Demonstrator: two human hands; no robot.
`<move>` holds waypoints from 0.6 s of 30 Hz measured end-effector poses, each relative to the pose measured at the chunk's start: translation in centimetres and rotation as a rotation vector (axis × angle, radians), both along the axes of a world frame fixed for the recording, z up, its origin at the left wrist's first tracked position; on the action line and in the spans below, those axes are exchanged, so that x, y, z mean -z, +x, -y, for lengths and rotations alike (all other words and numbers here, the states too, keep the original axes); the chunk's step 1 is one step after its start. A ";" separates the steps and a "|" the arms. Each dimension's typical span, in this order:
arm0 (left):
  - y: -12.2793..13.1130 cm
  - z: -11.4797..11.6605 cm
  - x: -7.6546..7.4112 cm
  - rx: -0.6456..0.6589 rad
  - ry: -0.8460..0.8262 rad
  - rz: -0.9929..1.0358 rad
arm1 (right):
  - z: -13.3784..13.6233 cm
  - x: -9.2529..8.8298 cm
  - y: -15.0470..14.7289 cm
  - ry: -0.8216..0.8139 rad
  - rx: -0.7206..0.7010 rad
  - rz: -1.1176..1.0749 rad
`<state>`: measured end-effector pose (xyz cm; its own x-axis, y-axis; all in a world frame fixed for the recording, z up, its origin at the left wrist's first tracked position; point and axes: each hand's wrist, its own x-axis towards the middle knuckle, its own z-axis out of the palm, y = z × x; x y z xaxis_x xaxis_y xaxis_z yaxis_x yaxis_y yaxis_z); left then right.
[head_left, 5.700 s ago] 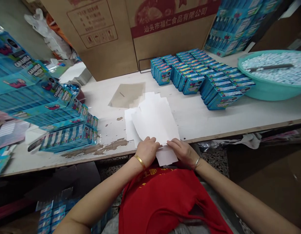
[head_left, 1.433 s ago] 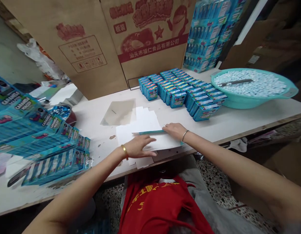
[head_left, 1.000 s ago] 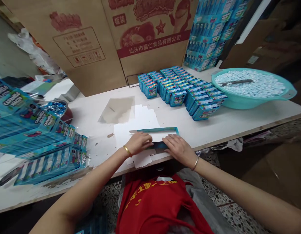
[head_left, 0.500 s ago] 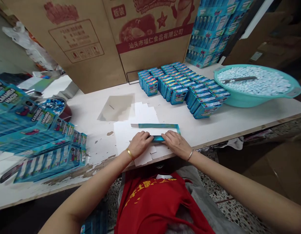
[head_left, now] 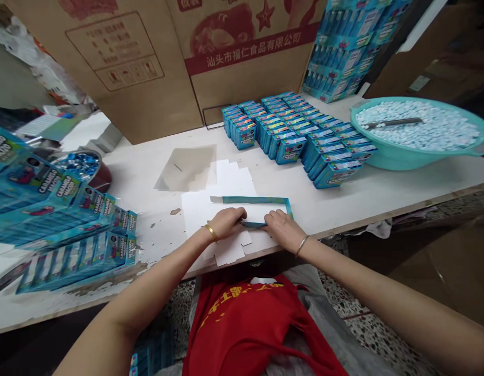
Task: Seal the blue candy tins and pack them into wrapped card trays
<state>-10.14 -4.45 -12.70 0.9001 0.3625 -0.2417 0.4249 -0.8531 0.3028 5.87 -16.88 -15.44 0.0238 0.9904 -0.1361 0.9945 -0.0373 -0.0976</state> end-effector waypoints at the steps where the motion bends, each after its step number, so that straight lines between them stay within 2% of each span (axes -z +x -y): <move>1: 0.1 -0.5 0.0 -0.001 -0.058 0.001 | -0.2 -0.2 0.2 -0.034 -0.005 -0.021; 6: 0.8 -2.6 0.0 0.085 -0.319 -0.037 | -1.3 -0.9 1.8 -0.150 -0.031 -0.167; 9: 1.4 -3.3 -0.3 0.142 -0.378 -0.089 | -2.2 -1.2 2.7 -0.210 -0.096 -0.230; 14: 2.0 -2.4 -0.6 0.127 -0.220 -0.179 | -3.0 -1.6 3.1 -0.291 -0.162 -0.229; 18: 1.6 -0.9 -0.5 0.030 -0.125 -0.149 | -2.2 -1.9 2.1 -0.242 -0.124 -0.097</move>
<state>-8.53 -3.51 -12.24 0.8609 0.2947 -0.4148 0.4477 -0.8261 0.3423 7.96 -14.63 -13.54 -0.1204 0.9235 -0.3642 0.9794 0.0505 -0.1956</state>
